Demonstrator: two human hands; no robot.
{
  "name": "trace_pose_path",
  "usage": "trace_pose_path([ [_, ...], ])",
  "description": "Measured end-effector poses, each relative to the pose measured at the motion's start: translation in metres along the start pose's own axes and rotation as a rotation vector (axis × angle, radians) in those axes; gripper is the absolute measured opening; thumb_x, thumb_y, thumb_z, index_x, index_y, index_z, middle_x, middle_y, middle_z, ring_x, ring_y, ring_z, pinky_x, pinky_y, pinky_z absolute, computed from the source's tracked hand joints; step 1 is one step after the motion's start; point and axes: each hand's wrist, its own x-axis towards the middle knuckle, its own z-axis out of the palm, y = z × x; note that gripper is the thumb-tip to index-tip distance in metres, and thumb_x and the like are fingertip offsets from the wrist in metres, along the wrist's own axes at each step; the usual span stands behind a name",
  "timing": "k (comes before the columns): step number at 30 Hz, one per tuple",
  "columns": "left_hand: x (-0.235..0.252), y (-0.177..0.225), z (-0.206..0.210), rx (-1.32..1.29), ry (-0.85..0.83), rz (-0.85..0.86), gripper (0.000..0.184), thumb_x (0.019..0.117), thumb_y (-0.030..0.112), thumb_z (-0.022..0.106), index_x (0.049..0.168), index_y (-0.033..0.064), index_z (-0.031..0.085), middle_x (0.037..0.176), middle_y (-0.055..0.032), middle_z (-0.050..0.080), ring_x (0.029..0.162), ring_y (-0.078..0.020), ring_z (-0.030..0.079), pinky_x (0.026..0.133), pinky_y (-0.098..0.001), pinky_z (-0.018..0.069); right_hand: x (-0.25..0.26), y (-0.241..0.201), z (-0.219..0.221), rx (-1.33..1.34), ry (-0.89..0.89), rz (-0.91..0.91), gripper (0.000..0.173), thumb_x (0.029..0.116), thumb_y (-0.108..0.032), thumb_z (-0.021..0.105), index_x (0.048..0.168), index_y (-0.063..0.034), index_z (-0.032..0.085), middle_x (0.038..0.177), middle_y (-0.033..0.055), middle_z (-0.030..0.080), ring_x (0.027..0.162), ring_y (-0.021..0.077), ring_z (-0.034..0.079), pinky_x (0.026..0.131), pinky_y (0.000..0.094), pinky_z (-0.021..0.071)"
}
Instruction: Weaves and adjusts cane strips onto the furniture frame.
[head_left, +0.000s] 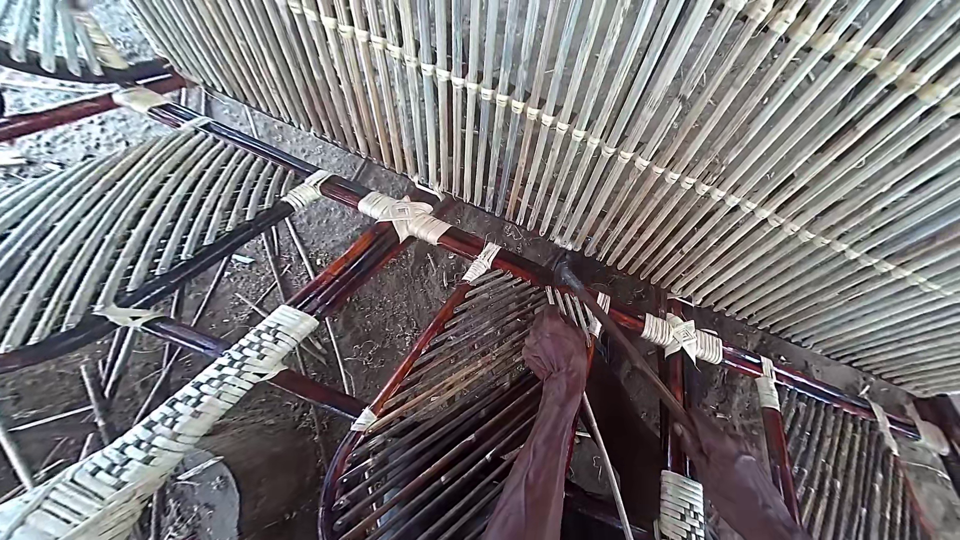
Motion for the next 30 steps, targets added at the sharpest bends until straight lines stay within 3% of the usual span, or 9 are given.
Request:
trace_pose_path([
  [5, 0.004, 0.004, -0.002, 0.051, -0.025, -0.049, 0.023, 0.1018, 0.024, 0.056, 0.114, 0.0178, 0.075, 0.104, -0.0094, 0.076, 0.091, -0.0315, 0.073, 0.071, -0.0531, 0.0552, -0.009, -0.005, 0.012, 0.047, 0.329, -0.195, 0.049, 0.1029, -0.042, 0.044, 0.099, 0.0000, 0.068, 0.053, 0.0055, 0.054, 0.042, 0.0217, 0.056, 0.039, 0.0388, 0.0466],
  [9, -0.001, -0.001, -0.001, -0.016, 0.006, 0.023, 0.024, 0.1034, 0.025, 0.053, 0.112, 0.0145, 0.072, 0.102, -0.0127, 0.074, 0.087, -0.0343, 0.071, 0.065, -0.0549, 0.0540, -0.003, -0.004, 0.013, -0.007, 0.077, -0.026, 0.045, 0.1050, -0.042, 0.047, 0.116, -0.0030, 0.068, 0.068, 0.0169, 0.066, 0.062, 0.0400, 0.069, 0.056, 0.0566, 0.0549],
  [13, -0.001, 0.000, 0.001, -0.013, 0.015, 0.017, 0.024, 0.1036, 0.024, 0.052, 0.110, 0.0129, 0.072, 0.100, -0.0142, 0.074, 0.087, -0.0352, 0.072, 0.065, -0.0553, 0.0543, -0.007, -0.003, 0.018, 0.030, 0.211, -0.112, 0.052, 0.1033, -0.044, 0.045, 0.112, 0.0004, 0.070, 0.060, 0.0112, 0.062, 0.051, 0.0315, 0.064, 0.047, 0.0497, 0.0528],
  [18, -0.004, -0.001, 0.000, -0.035, 0.007, 0.069, 0.024, 0.1035, 0.024, 0.053, 0.112, 0.0104, 0.070, 0.099, -0.0165, 0.072, 0.087, -0.0373, 0.071, 0.066, -0.0557, 0.0553, -0.005, -0.001, 0.002, -0.023, 0.051, 0.042, 0.044, 0.1053, -0.040, 0.050, 0.121, -0.0038, 0.068, 0.074, 0.0201, 0.069, 0.069, 0.0440, 0.070, 0.061, 0.0614, 0.0556],
  [21, -0.003, 0.008, -0.009, 0.035, -0.053, 0.004, 0.027, 0.1031, 0.025, 0.055, 0.116, 0.0084, 0.071, 0.104, -0.0219, 0.073, 0.098, -0.0431, 0.071, 0.078, -0.0627, 0.0536, -0.041, 0.021, -0.005, 0.107, 0.118, 0.078, 0.039, 0.1023, -0.040, 0.053, 0.105, -0.0042, 0.069, 0.065, 0.0133, 0.062, 0.058, 0.0342, 0.063, 0.054, 0.0555, 0.0505],
  [25, -0.011, 0.024, -0.024, 0.167, -0.178, 0.006, 0.033, 0.1052, 0.024, 0.054, 0.129, 0.0047, 0.067, 0.121, -0.0258, 0.070, 0.116, -0.0449, 0.066, 0.092, -0.0642, 0.0508, -0.103, 0.037, -0.019, 0.222, 0.191, 0.344, 0.044, 0.0972, -0.020, 0.059, 0.139, -0.0102, 0.065, 0.101, 0.0206, 0.074, 0.084, 0.0408, 0.071, 0.076, 0.0655, 0.0534],
  [28, -0.015, -0.006, -0.013, 0.301, -0.142, 0.212, 0.041, 0.1054, 0.031, 0.053, 0.135, 0.0033, 0.062, 0.130, -0.0253, 0.064, 0.113, -0.0430, 0.067, 0.092, -0.0597, 0.0544, -0.109, 0.023, -0.023, 0.101, 0.153, 0.455, 0.046, 0.0985, -0.015, 0.055, 0.144, -0.0144, 0.061, 0.122, 0.0227, 0.070, 0.097, 0.0450, 0.071, 0.081, 0.0647, 0.0549],
  [29, -0.019, -0.031, 0.002, 0.340, 0.035, 0.407, 0.044, 0.1055, 0.038, 0.050, 0.127, 0.0024, 0.066, 0.121, -0.0260, 0.067, 0.101, -0.0416, 0.069, 0.083, -0.0580, 0.0570, -0.101, 0.018, -0.023, 0.100, 0.094, 0.472, 0.044, 0.1006, -0.016, 0.053, 0.144, -0.0159, 0.061, 0.129, 0.0218, 0.067, 0.103, 0.0431, 0.070, 0.086, 0.0624, 0.0549],
  [30, -0.012, -0.064, 0.036, 0.275, 0.452, 0.700, 0.046, 0.1008, 0.045, 0.052, 0.098, 0.0032, 0.073, 0.089, -0.0233, 0.071, 0.071, -0.0377, 0.069, 0.058, -0.0546, 0.0555, -0.092, 0.015, -0.021, 0.127, 0.054, 0.460, 0.044, 0.1021, -0.017, 0.052, 0.146, -0.0165, 0.059, 0.133, 0.0217, 0.064, 0.109, 0.0408, 0.068, 0.091, 0.0593, 0.0546],
])
